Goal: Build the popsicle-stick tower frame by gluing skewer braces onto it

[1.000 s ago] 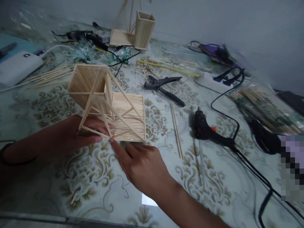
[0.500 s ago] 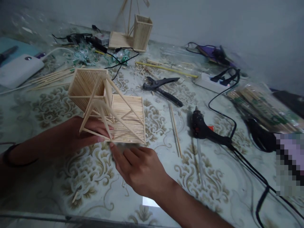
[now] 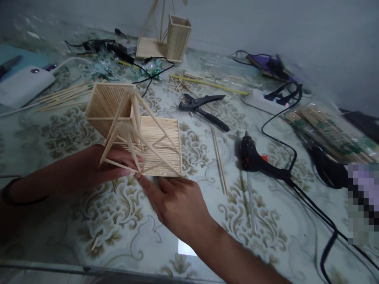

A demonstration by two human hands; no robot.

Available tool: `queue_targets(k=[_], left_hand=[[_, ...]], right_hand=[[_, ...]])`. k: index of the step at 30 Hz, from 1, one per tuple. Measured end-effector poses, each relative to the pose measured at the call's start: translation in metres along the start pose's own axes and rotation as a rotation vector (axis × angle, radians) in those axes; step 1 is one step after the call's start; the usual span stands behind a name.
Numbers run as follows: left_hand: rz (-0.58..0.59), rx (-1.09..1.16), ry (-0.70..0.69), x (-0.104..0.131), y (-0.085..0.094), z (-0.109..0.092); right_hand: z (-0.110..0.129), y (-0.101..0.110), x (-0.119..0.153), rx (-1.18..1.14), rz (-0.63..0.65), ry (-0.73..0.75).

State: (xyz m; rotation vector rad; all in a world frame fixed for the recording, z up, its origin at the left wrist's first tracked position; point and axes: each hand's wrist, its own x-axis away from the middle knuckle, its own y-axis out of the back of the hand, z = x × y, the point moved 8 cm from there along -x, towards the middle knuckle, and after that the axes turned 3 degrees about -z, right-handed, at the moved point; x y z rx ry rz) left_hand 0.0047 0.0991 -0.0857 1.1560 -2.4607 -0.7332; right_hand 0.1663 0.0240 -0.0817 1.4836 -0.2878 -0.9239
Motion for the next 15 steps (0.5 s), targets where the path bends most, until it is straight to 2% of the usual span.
queue_targets(k=[5, 9, 12, 15], left_hand=[[-0.087, -0.003, 0.018, 0.001, -0.001, 0.002], [-0.148, 0.004, 0.028, 0.0, -0.001, 0.0], [-0.15, 0.064, 0.063, -0.001, 0.0, 0.001], [-0.13, 0.119, 0.112, -0.001, -0.001, 0.002]], right_hand=[[0.002, 0.005, -0.003, 0.012, -0.009, 0.054], [0.008, 0.021, -0.003, -0.049, -0.102, 0.146], [0.005, 0.028, -0.002, -0.076, -0.16, 0.099], [-0.002, 0.026, -0.001, -0.063, -0.167, 0.002]])
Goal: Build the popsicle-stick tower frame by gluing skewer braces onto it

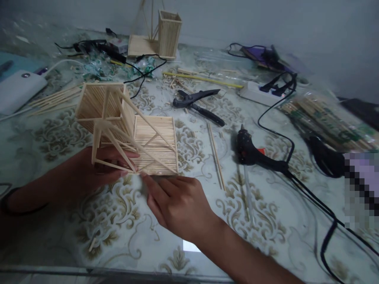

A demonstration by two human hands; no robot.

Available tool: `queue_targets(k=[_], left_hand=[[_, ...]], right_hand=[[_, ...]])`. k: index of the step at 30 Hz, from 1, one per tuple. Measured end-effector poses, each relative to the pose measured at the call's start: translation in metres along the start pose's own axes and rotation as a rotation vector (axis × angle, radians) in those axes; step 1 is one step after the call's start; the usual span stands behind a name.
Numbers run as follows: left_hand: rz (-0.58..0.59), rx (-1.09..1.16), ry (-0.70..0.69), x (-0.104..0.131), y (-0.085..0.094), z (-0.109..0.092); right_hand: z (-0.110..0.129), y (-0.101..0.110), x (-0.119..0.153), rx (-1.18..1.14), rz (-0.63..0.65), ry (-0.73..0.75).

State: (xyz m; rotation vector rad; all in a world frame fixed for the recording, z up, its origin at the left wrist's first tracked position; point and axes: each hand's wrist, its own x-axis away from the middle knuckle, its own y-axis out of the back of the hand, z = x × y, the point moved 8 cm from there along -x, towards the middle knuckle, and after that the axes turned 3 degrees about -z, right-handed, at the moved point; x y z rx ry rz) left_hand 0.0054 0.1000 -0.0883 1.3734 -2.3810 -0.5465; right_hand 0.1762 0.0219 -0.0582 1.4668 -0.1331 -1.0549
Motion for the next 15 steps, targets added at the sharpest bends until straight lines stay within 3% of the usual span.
queue_targets(k=[6, 15], left_hand=[[-0.074, 0.008, 0.052, 0.002, -0.002, 0.002], [-0.177, -0.006, -0.009, 0.001, -0.001, -0.002]], right_hand=[[-0.004, -0.012, -0.001, 0.009, 0.077, -0.064], [0.007, -0.011, -0.003, 0.131, 0.112, 0.041]])
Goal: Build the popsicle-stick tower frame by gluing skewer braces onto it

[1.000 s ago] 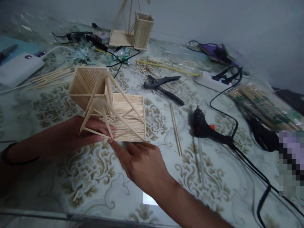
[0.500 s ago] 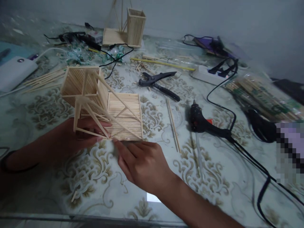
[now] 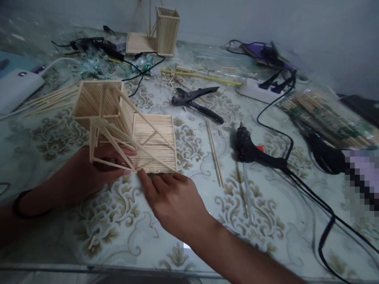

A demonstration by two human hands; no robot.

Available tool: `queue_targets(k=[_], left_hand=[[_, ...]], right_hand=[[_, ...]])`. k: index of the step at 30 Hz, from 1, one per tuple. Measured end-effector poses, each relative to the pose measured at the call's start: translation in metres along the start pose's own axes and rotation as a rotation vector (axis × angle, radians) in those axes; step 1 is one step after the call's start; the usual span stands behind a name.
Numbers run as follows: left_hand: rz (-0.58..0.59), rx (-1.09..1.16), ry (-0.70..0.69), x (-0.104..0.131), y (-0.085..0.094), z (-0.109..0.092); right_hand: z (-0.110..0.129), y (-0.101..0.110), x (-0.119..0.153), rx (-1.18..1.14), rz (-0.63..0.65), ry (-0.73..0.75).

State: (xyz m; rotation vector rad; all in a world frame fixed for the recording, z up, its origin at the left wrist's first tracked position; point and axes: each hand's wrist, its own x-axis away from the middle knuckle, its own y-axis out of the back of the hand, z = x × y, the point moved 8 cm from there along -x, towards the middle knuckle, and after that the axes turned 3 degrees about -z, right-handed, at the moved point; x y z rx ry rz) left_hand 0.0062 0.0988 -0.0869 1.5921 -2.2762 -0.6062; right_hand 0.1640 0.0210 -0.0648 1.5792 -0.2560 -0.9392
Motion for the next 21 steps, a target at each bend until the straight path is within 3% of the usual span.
queue_targets(k=[8, 11, 14, 16, 18, 20, 21], left_hand=[[-0.01, 0.073, 0.095, 0.001, -0.001, 0.0], [-0.019, 0.069, 0.093, 0.001, 0.0, 0.0], [-0.018, 0.052, 0.078, 0.0, 0.0, 0.001], [-0.004, 0.049, 0.073, 0.0, -0.002, 0.001], [0.036, 0.067, 0.077, 0.001, -0.003, 0.0], [0.108, 0.069, 0.079, 0.002, -0.004, -0.002], [0.148, 0.046, 0.068, 0.003, -0.002, -0.003]], right_hand=[[-0.005, 0.0, 0.0, -0.025, 0.034, -0.026], [-0.005, 0.006, 0.001, -0.08, -0.036, -0.036], [-0.009, 0.028, 0.007, -0.198, -0.188, -0.039], [-0.032, 0.049, 0.014, -0.26, -0.328, -0.205], [-0.068, 0.064, 0.024, -0.329, -0.434, -0.492], [-0.101, 0.065, 0.026, -0.457, -0.431, -0.695], [-0.112, 0.06, 0.02, -0.541, -0.384, -0.717]])
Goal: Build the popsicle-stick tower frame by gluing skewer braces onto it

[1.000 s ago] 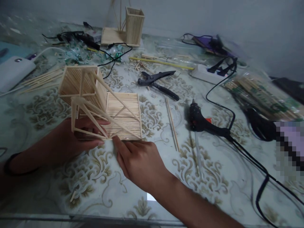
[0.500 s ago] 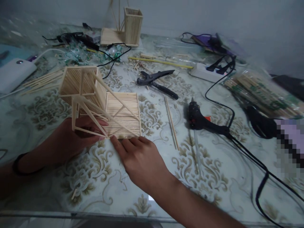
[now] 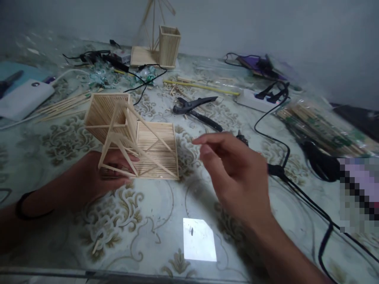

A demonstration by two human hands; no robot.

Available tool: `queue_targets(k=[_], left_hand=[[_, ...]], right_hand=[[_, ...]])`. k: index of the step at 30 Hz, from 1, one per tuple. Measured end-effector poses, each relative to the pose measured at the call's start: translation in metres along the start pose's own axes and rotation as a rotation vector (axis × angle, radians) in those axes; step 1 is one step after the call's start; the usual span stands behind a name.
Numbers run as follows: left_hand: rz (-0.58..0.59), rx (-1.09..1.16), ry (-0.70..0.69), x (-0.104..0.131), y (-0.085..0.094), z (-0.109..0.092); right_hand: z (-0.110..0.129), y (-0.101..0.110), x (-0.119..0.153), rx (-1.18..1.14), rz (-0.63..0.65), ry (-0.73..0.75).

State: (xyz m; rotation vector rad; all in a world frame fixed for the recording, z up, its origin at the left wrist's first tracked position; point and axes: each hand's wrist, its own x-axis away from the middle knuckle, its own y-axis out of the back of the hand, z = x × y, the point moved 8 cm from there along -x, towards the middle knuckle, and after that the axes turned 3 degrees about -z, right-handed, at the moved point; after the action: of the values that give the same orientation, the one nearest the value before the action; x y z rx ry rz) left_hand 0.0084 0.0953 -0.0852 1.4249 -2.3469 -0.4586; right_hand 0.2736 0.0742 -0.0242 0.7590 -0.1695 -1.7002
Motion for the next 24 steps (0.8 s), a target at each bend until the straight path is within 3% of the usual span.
queue_targets(k=[2, 5, 7, 10, 15, 19, 24], left_hand=[[0.068, -0.103, -0.05, 0.004, 0.007, -0.003], [0.138, -0.253, -0.243, 0.013, 0.025, -0.006], [0.201, -0.308, -0.343, 0.019, 0.034, -0.003], [0.253, -0.376, -0.382, 0.022, 0.041, 0.004], [0.22, -0.387, -0.5, 0.019, 0.031, -0.014], [0.183, -0.403, -0.548, 0.015, 0.022, -0.029], [0.154, -0.46, -0.526, 0.012, 0.021, -0.033]], right_hand=[[-0.007, -0.019, -0.02, -0.081, 0.201, -0.012], [-0.011, -0.059, -0.036, -0.107, 0.505, 0.038], [-0.013, -0.083, -0.039, -0.098, 0.646, 0.048], [-0.01, -0.109, -0.04, -0.146, 0.78, 0.055], [0.0, -0.123, -0.038, -0.234, 0.877, 0.117], [-0.003, -0.125, -0.038, -0.227, 0.842, 0.103], [-0.004, -0.127, -0.035, -0.203, 0.823, 0.119]])
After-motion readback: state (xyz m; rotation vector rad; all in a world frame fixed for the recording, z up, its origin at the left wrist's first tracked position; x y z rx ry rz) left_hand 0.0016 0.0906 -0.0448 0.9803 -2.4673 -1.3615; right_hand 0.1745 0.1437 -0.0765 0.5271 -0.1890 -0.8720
